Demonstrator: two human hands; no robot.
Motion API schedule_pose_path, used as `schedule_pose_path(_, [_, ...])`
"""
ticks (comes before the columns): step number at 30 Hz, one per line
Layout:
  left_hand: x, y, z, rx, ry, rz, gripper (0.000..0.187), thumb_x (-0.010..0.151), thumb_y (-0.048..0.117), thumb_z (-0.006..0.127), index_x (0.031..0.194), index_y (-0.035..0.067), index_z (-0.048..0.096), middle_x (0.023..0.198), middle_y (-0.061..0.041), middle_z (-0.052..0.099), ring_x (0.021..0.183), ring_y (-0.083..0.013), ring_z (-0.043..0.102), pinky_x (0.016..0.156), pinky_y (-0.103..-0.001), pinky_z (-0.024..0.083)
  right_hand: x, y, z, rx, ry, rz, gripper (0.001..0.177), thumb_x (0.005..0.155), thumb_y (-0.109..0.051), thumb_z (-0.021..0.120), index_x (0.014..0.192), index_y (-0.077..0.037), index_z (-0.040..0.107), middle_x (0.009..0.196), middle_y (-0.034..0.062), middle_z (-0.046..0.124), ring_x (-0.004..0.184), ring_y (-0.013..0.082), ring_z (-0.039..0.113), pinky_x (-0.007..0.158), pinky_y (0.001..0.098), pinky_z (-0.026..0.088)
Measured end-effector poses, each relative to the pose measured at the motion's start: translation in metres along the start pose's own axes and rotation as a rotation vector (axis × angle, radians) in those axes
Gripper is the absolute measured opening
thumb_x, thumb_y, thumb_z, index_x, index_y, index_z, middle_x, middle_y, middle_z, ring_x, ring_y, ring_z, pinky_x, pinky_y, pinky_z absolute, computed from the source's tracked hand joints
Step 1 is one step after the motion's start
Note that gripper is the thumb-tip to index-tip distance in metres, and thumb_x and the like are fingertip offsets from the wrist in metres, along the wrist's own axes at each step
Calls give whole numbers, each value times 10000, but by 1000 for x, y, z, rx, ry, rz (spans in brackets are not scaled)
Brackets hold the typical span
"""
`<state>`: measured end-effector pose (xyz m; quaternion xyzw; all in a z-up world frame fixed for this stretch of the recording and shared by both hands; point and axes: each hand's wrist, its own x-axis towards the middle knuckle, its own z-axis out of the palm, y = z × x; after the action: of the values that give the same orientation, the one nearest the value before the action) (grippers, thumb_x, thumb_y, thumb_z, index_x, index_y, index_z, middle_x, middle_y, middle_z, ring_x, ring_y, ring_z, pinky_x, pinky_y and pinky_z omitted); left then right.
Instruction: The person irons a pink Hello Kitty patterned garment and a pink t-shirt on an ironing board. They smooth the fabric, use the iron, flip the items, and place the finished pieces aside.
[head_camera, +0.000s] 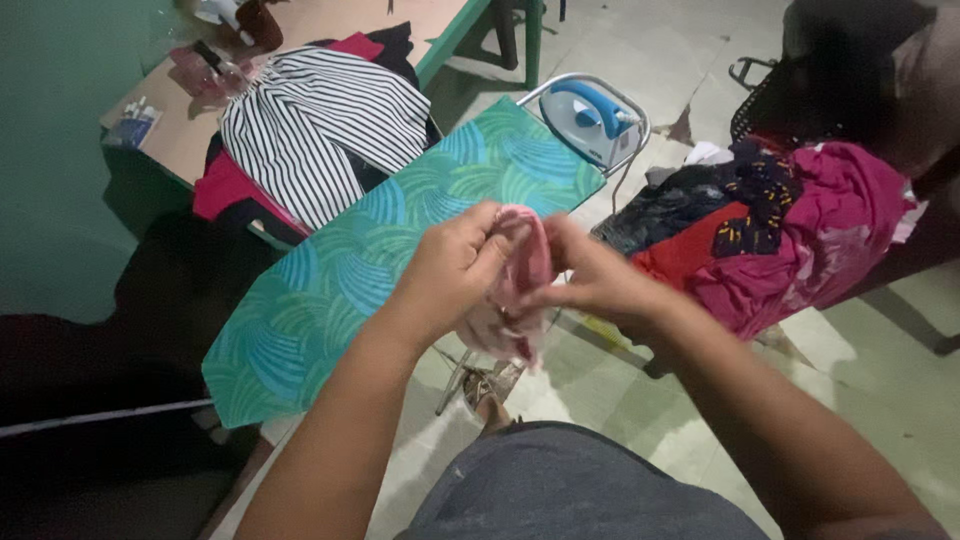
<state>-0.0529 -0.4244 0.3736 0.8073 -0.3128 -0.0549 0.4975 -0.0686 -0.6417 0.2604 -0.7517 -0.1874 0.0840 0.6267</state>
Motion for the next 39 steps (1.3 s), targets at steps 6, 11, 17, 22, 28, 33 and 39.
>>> schedule_pose_path(6, [11,30,0,162,-15,62,220,973,181,581,1133,67,677,934,-148,738,803,-267,739,708,-376,572,0,84,39,101,83,81,700,873,-106,736,1489,-78,405,1312,80,647,1204,218,662,1019,380,549])
schedule_pose_path(11, [25,37,-2,271,-10,85,261,929,154,581,1154,73,686,921,-177,741,785,-334,729,680,-417,560,-5,100,56,101,276,13,797,824,-136,809,1475,-87,353,1327,83,569,1213,213,597,984,384,525])
schedule_pose_path(17, [32,33,-14,261,10,-57,276,944,156,551,1183,108,680,868,-119,752,684,-218,746,609,-357,567,-8,152,57,55,409,221,333,917,-88,685,1227,-42,576,1088,65,698,989,167,729,872,315,602])
schedule_pose_path(22, [26,25,-35,218,96,-17,291,960,154,599,1237,111,679,910,-67,757,703,-132,716,610,-298,552,-18,160,55,-107,520,182,159,952,-63,650,1097,-12,690,960,101,694,847,170,673,777,310,558])
schedule_pose_path(28, [14,31,-55,90,159,22,214,1062,232,633,1215,97,698,911,-21,742,798,-77,665,685,-255,535,-19,117,50,-129,261,566,715,919,-251,787,1482,-105,373,1270,92,589,879,317,708,713,421,632])
schedule_pose_path(33, [-5,47,-81,-106,200,47,217,1091,265,630,1223,111,708,929,14,678,806,-65,617,694,-253,522,-11,193,58,-570,384,245,557,857,-241,779,1346,-94,555,1186,173,600,1033,336,633,811,432,543])
schedule_pose_path(39, [-39,41,-137,-91,412,107,230,1172,274,642,1262,65,674,1082,12,699,958,-65,629,871,-225,508,21,279,62,-138,470,502,374,925,-111,620,1295,-149,656,986,142,697,793,303,674,659,432,569])
